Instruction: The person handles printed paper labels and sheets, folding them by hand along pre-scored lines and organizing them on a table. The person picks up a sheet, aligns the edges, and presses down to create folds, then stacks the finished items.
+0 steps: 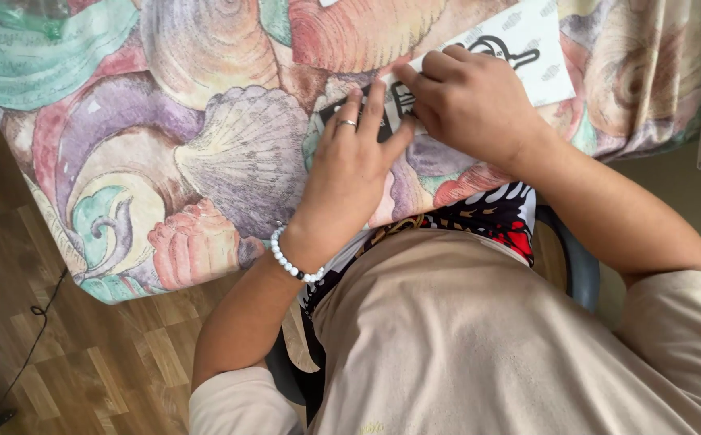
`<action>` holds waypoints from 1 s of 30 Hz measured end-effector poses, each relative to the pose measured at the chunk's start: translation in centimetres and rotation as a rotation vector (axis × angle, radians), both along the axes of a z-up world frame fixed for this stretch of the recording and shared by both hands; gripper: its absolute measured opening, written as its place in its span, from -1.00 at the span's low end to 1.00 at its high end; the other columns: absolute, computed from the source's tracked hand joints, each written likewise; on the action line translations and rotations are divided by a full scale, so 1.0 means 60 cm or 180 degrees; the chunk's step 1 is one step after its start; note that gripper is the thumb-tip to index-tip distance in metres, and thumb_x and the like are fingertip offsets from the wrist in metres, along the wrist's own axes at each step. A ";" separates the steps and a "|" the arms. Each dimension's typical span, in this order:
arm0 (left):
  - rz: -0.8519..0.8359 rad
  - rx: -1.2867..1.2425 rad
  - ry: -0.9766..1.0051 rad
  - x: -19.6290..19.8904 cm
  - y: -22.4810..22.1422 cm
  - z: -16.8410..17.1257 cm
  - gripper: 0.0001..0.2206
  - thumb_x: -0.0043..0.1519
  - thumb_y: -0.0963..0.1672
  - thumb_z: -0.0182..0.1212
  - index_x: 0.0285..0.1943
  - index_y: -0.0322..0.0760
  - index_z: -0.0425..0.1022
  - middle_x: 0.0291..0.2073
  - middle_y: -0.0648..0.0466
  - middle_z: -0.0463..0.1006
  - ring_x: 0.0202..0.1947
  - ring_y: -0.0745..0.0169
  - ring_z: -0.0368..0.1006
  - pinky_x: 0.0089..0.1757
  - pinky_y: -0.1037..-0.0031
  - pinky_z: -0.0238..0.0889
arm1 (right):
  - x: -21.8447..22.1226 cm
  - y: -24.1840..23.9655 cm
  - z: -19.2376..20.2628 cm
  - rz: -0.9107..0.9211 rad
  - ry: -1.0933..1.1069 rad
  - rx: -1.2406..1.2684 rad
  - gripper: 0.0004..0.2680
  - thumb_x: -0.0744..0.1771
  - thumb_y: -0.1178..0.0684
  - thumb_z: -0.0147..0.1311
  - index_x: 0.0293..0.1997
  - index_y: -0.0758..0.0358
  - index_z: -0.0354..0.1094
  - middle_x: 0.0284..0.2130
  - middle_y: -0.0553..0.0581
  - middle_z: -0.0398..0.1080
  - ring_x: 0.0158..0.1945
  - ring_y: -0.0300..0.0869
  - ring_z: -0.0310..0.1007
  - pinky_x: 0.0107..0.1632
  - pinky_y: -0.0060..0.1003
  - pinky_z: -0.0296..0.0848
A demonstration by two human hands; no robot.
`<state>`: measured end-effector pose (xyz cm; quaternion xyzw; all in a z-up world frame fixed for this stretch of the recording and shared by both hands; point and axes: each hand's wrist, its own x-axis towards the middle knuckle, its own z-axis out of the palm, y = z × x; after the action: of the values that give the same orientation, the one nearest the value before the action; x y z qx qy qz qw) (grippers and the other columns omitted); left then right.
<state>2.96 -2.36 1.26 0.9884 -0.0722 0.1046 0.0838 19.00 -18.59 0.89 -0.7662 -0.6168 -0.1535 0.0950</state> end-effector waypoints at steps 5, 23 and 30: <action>0.0030 0.0254 0.0186 -0.005 0.000 0.001 -0.52 0.26 -0.26 0.07 0.36 0.07 0.31 0.44 -0.34 0.07 0.34 -0.39 0.24 0.23 0.12 0.28 | 0.063 -0.058 -0.023 -0.0292 0.0508 -0.0014 -0.81 0.42 0.15 0.22 0.14 0.08 0.69 -0.47 -0.07 0.34 -0.45 -0.20 0.30 -0.52 -0.26 0.28; 0.0241 -0.0519 0.0083 -0.008 -0.005 0.012 -0.55 0.23 -0.36 0.03 0.26 -0.17 0.47 0.35 -0.26 0.28 0.36 -0.36 0.20 0.22 0.05 0.31 | -0.017 -0.179 0.002 -0.0103 0.0173 0.0243 -0.88 0.42 0.26 0.26 0.06 0.31 0.60 -0.12 0.13 0.46 -0.13 -0.07 0.55 -0.30 -0.29 0.51; 0.0393 -0.1173 0.0002 -0.014 0.017 0.029 -0.70 0.29 -0.35 0.03 0.17 -0.37 0.46 0.20 -0.26 0.34 0.24 -0.25 0.28 0.26 0.05 0.18 | 0.014 -0.202 0.019 -0.0603 0.0286 0.0100 -0.90 0.39 0.23 0.22 -0.18 0.11 0.65 -0.19 -0.03 0.58 -0.19 -0.16 0.54 -0.25 -0.31 0.54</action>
<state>2.13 -1.31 2.98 0.9589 0.0089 0.1206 0.2568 19.84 -30.73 2.02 -0.8256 -0.5342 -0.1370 0.1195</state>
